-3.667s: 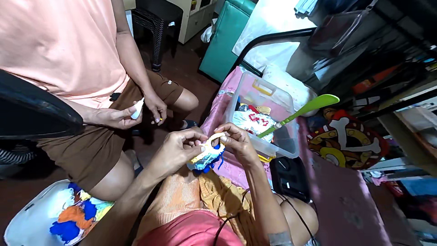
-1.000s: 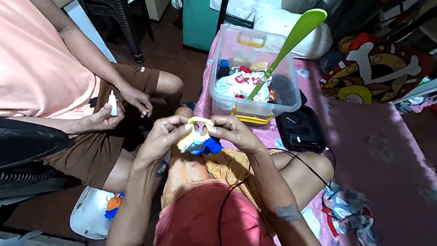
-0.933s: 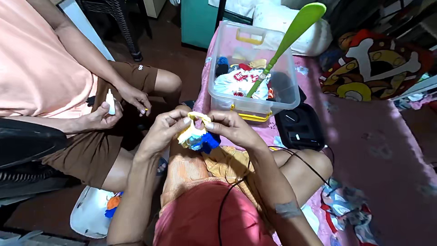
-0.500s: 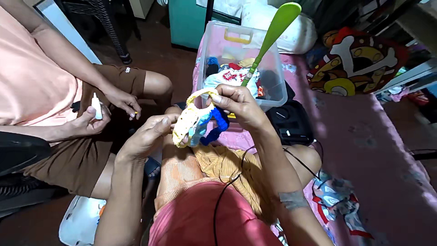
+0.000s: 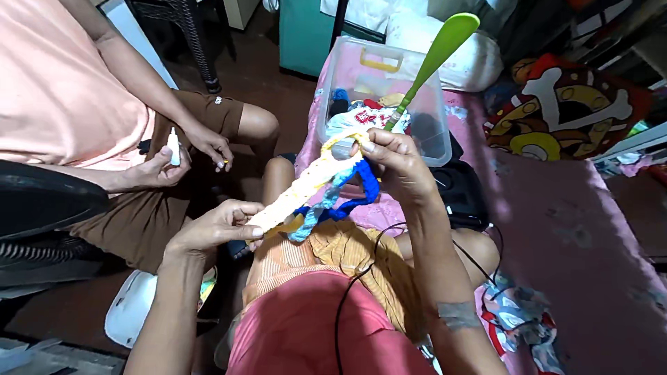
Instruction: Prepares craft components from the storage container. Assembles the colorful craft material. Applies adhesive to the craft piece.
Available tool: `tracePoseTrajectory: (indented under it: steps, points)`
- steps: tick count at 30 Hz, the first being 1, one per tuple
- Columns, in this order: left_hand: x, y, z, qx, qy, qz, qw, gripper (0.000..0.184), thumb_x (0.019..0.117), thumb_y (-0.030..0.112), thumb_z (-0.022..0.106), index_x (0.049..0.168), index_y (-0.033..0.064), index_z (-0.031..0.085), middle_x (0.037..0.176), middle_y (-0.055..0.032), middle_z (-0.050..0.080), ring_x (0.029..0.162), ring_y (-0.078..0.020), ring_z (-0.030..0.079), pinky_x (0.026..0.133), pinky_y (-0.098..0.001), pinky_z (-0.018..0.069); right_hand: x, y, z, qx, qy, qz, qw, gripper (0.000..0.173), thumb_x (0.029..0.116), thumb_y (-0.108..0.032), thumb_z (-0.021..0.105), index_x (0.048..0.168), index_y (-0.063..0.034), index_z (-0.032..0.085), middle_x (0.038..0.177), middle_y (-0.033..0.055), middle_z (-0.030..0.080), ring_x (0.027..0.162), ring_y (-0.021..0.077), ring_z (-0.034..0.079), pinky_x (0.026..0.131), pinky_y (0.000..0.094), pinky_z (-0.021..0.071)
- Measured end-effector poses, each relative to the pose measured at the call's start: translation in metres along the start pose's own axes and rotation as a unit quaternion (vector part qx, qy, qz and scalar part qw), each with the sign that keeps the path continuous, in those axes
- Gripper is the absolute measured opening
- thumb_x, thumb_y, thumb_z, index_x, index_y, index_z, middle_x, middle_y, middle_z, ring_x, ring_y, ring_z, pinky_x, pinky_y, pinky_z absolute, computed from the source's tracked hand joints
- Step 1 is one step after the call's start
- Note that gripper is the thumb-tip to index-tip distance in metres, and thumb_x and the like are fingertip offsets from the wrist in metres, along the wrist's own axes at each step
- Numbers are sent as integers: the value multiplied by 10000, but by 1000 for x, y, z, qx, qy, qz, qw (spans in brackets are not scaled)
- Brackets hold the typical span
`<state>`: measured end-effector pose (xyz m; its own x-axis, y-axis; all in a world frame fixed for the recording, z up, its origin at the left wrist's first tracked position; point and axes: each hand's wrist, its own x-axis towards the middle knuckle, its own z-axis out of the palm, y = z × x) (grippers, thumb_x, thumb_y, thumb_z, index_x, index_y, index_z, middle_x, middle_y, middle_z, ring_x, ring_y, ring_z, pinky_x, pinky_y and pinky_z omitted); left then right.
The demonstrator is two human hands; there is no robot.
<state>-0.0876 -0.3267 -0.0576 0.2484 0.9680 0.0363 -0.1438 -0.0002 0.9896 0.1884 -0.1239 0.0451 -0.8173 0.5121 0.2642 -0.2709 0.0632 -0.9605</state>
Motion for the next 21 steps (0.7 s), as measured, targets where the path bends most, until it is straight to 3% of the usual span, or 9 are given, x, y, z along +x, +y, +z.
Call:
tracePoseTrajectory:
  steps: [4, 12, 17, 19, 21]
  points:
    - [-17, -25, -17, 3, 37, -33, 999, 138, 876, 372, 768, 893, 236, 785, 745, 89, 729, 670, 24, 674, 641, -146, 562, -12, 6, -19, -12, 55, 11, 998, 217, 1042, -189, 513, 1008, -117, 715, 846, -24, 717, 657, 18, 661, 586, 190, 577]
    - [-47, -50, -36, 4, 130, -94, 987, 95, 779, 297, 785, 791, 204, 771, 667, 57, 703, 613, 2, 653, 610, -162, 543, -54, 33, -35, 21, 175, 62, 982, 194, 994, -207, 564, 961, -124, 737, 812, 13, 719, 634, 66, 666, 589, 240, 587]
    - [-57, -56, -45, 2, 153, -88, 984, 85, 821, 246, 738, 804, 164, 755, 680, 36, 699, 604, 2, 642, 591, -151, 534, -86, 67, -55, 44, 228, 112, 966, 237, 999, -125, 485, 963, -82, 715, 830, 33, 742, 656, 95, 697, 596, 257, 601]
    - [-51, -53, -41, -7, 166, -80, 983, 88, 841, 231, 727, 809, 155, 756, 673, 33, 694, 588, -5, 639, 573, -152, 537, -93, 83, -58, 2, 245, 171, 954, 259, 1024, -89, 425, 971, -48, 675, 817, 27, 744, 657, 101, 705, 605, 265, 607]
    - [-36, -47, -32, 12, 182, -83, 980, 103, 862, 155, 654, 813, 122, 739, 660, 25, 683, 565, -12, 623, 551, -151, 521, -92, 100, -61, -77, 248, 230, 938, 237, 1056, -82, 442, 1009, 4, 658, 825, 34, 730, 667, 104, 700, 618, 277, 605]
